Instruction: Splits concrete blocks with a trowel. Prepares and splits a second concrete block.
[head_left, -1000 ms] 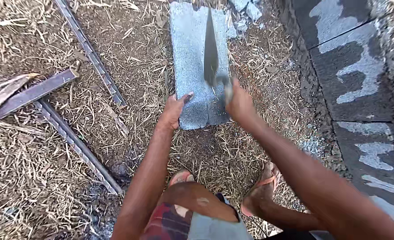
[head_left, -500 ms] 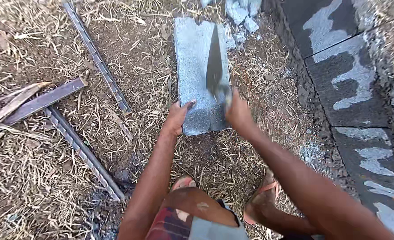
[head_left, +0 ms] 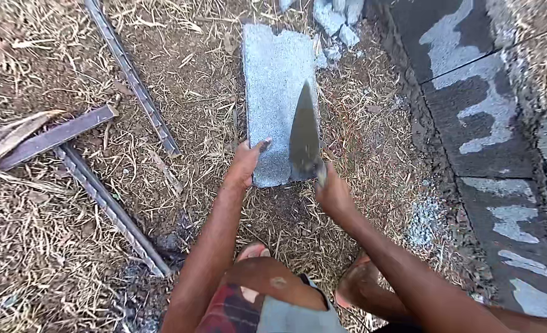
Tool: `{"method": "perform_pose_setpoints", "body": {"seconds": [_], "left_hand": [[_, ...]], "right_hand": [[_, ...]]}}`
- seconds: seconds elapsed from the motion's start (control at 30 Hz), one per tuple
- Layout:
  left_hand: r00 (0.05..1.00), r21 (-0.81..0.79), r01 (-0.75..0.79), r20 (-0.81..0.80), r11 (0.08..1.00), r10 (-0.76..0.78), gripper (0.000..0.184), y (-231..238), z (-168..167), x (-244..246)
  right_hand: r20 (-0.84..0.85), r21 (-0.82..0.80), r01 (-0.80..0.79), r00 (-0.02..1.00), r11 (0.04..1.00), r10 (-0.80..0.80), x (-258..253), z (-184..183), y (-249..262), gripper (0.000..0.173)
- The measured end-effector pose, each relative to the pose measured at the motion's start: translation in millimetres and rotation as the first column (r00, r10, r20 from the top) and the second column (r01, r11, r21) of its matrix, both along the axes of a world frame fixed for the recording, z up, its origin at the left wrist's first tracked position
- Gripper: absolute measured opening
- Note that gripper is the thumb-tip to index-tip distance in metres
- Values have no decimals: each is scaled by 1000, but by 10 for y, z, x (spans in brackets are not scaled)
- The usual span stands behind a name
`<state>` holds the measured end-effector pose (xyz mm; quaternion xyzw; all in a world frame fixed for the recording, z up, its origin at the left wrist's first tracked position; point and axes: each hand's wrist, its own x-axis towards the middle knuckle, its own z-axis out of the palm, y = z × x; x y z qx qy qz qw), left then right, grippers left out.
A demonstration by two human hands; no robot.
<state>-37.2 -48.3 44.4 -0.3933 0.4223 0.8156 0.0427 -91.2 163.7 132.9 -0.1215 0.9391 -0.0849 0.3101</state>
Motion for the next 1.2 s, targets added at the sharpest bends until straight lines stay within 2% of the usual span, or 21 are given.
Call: {"method": "perform_pose_setpoints", "body": {"seconds": [0.1, 0.23, 0.33, 0.43, 0.5, 0.57, 0.67, 0.73, 0.87, 0.93, 1.0, 1.03, 1.1, 1.2], "left_hand": [[1000, -15, 1, -8, 1000, -1, 42, 25, -41, 5], [1000, -30, -14, -3, 999, 14, 41, 14, 0, 8], [1000, -25, -10, -5, 1000, 10, 40, 14, 28, -3], [1000, -43, -28, -16, 999, 27, 41, -4, 37, -21], [999, -84, -36, -19, 996, 35, 40, 22, 7, -21], [999, -196, -39, 5, 980, 41, 42, 38, -45, 0], [993, -481, 34, 118, 876, 26, 51, 1, -81, 8], [974, -609, 122, 225, 784, 24, 53, -18, 28, -52], [931, -712, 286, 364, 641, -11, 60, -106, 210, -198], [924, -762, 329, 380, 558, -26, 65, -193, 219, -278], [932, -790, 331, 358, 517, -50, 66, -311, 205, -385], [945, -788, 303, 322, 535, -60, 62, -371, 177, -469], [974, -736, 203, 221, 646, -54, 56, -473, 73, -663], [997, -567, 30, 73, 823, 14, 63, -516, -80, -879]], "right_hand": [[97, 102, -20, 995, 995, 10, -1, 155, 77, 51], [-40, -51, 16, 999, 999, -18, -321, 56, -169, 56], [19, -35, 50, 999, 998, -49, 114, -15, 42, 59], [144, 64, -56, 988, 996, 46, 529, 86, 502, 51], [114, -6, -6, 993, 1000, 6, 518, 175, 579, 49], [-19, -165, 106, 994, 981, -110, 323, 202, 458, 47], [-121, -289, 147, 974, 946, -189, -205, 314, 144, 61], [-148, -272, 78, 981, 959, -122, -533, 392, -18, 57], [-141, -112, -64, 989, 992, 48, -1009, 332, -435, 46], [-116, -138, -69, 992, 988, 53, -1154, 245, -593, 47], [-88, -163, -65, 995, 985, 51, -1317, 163, -740, 46], [-79, -172, -65, 996, 983, 52, -1393, 123, -803, 46], [-68, -154, -85, 995, 984, 75, -1524, 67, -930, 46], [-77, -148, -87, 994, 985, 76, -1721, -27, -1099, 47]]}}
